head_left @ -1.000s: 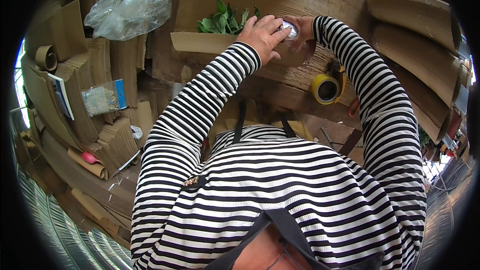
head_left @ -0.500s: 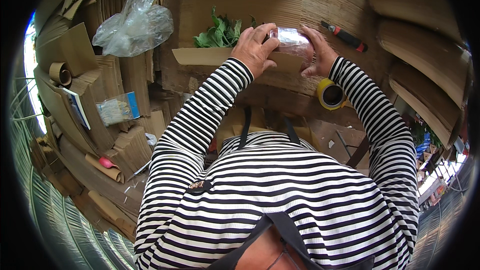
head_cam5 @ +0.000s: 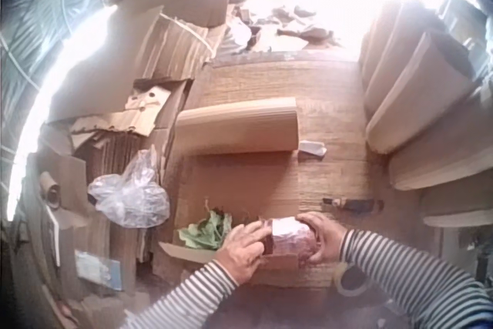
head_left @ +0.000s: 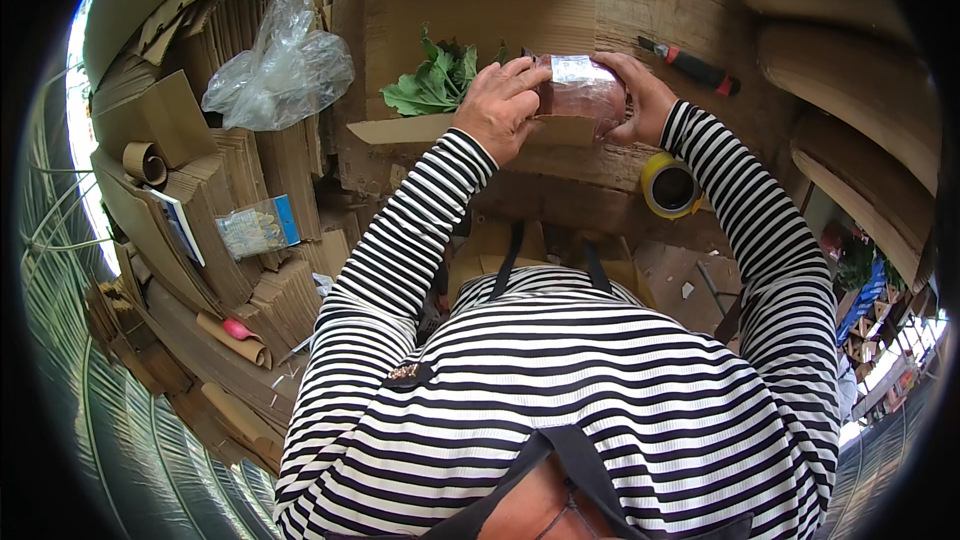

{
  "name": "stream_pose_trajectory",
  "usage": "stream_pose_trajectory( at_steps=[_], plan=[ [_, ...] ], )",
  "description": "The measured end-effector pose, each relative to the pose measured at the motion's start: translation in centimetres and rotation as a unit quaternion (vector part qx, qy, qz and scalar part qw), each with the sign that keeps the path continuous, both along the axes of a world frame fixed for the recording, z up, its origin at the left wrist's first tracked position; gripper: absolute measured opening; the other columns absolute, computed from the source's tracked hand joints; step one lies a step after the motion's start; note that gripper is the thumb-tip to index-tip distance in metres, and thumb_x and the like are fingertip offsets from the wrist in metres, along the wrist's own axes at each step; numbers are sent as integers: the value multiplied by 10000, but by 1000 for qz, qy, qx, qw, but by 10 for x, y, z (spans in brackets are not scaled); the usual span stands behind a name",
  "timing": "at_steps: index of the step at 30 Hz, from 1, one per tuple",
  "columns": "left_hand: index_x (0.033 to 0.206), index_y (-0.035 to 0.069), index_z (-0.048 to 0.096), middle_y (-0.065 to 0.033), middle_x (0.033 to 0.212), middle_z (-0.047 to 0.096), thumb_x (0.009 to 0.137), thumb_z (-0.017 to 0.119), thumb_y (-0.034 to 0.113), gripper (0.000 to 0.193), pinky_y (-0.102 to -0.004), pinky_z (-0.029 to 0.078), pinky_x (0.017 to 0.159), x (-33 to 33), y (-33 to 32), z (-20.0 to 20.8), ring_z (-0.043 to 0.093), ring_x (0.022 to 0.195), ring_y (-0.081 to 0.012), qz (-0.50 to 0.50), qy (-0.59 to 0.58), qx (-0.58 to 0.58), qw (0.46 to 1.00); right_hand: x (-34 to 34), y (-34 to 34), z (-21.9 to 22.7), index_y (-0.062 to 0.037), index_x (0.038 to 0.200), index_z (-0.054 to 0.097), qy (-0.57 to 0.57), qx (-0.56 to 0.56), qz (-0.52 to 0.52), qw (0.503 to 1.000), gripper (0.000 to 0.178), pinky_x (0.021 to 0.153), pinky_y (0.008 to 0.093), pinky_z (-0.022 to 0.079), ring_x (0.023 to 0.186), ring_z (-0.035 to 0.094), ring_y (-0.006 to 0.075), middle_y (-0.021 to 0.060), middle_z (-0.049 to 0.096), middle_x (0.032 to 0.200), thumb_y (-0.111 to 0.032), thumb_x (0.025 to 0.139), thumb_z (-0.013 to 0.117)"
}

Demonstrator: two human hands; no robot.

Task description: The person rolls a sheet of corrugated cardboard around a cylindrical form to create a tube, secures the seam with tape, and places the finished tube among others. They then insert a small potted plant into a cardboard tube and secure it with tape.

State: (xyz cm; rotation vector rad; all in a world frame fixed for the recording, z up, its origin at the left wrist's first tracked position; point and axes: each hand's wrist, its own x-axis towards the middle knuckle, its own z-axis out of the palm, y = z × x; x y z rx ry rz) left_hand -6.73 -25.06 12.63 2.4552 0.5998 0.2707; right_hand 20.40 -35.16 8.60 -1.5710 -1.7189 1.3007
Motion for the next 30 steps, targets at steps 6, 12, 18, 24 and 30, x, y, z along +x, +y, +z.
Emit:
stream_pose_trajectory(
  at_steps=[6,12,18,24,30],
  plan=[
    [868,61,585,-71,1329,651,695,822,36,295,-506,426,1089,0,4,-3,570,1284,-325,-8,-26,-25,999,-1,-2,-7,-25,1480,390,-12,16,15,1000,1003,1116,412,431,1313,498,355,202,479,1408,-199,627,888],
    [954,94,636,-60,1278,669,759,795,144,256,-548,401,1096,-4,1,-1,602,1238,-253,-7,16,-1,1000,-14,-12,13,-59,1509,376,-87,13,22,996,1019,1116,429,428,1348,478,365,215,430,1477,-130,616,860],
    [939,104,640,-59,1230,670,797,758,172,196,-567,368,1120,-2,0,-9,607,1207,-247,8,-5,-2,1000,-95,-28,57,-137,1532,394,-311,108,2,944,952,1157,641,273,1457,309,374,117,357,1576,-315,694,809],
    [1262,38,604,-115,1377,581,956,613,257,376,-449,432,1061,9,23,-28,587,1229,-265,101,20,-33,994,-114,-47,9,-76,1382,489,-356,233,-50,904,666,1103,618,407,1409,326,399,136,412,1500,-203,772,726],
    [1386,387,606,-43,1358,625,1049,379,504,423,-630,206,1192,10,71,2,513,1336,-320,-41,450,-111,885,-106,-34,19,-54,1499,359,-380,147,-3,913,1078,1211,557,293,1434,296,445,161,361,1537,-273,583,882]
  ],
)
